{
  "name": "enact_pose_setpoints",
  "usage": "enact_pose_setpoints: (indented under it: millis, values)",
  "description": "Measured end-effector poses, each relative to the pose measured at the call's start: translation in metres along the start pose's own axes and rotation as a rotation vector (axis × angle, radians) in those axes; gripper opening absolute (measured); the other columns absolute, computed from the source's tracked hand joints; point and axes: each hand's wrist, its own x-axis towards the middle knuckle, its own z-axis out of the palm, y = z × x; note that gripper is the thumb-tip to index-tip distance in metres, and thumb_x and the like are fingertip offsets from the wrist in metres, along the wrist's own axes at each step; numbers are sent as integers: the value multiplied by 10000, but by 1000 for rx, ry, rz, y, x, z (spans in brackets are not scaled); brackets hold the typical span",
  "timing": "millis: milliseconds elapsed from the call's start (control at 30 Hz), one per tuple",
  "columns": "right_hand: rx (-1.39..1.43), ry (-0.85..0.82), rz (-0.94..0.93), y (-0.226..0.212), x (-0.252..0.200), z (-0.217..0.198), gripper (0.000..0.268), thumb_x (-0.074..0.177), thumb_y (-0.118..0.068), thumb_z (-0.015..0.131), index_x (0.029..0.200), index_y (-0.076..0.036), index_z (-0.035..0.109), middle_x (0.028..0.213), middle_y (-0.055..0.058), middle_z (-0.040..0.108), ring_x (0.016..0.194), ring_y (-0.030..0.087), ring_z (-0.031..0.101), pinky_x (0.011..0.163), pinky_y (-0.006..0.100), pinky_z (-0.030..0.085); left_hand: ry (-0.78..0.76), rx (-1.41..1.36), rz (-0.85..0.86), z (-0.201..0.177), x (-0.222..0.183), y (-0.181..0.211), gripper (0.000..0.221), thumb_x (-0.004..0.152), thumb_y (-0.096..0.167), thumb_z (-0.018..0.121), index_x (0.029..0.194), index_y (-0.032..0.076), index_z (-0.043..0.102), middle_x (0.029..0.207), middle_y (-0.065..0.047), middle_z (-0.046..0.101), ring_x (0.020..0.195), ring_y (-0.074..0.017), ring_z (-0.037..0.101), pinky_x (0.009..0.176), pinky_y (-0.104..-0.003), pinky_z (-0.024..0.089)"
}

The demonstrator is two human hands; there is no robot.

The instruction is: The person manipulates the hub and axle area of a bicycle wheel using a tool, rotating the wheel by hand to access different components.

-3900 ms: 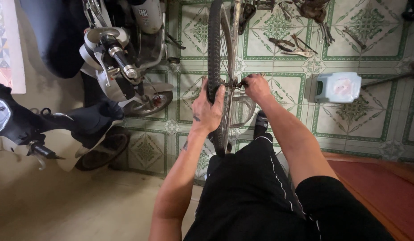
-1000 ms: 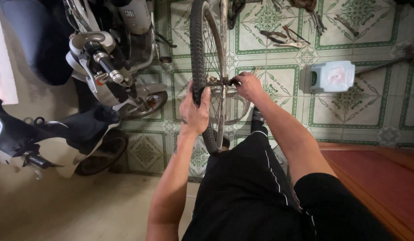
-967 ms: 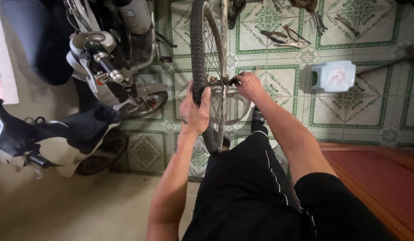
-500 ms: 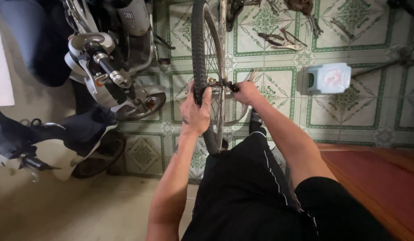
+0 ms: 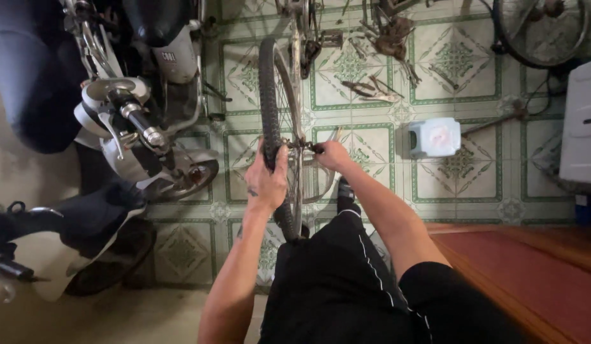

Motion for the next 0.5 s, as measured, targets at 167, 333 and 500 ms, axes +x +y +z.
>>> enact_pose_setpoints:
  millis: [167, 333, 500]
  values:
    - [20, -97, 89, -5, 0, -6, 345, 849, -311, 728, 1153, -158, 782, 922, 152, 781, 863, 326, 749, 826, 415, 580, 72, -2, 159, 6, 1, -9, 439, 1023, 495, 537, 1275, 144, 614, 1020, -168, 745, 987, -426, 692, 844, -480, 536]
    - [96, -101, 47, -8, -3, -7, 369, 824, -319, 753, 1158, -163, 781, 963, 116, 783, 876, 286, 749, 843, 386, 578, 54, 5, 187, 4, 2, -11, 474, 1033, 507, 518, 1317, 134, 588, 1008, -162, 736, 966, -414, 700, 841, -477, 534]
    - [67, -121, 128, -15, -5, -10, 378, 834, -325, 761, 1169, -151, 776, 966, 142, 774, 908, 303, 743, 852, 399, 574, 33, -17, 136, 3, 0, -6, 502, 1012, 506, 510, 1337, 129, 570, 924, -158, 738, 893, -385, 724, 813, -457, 543]
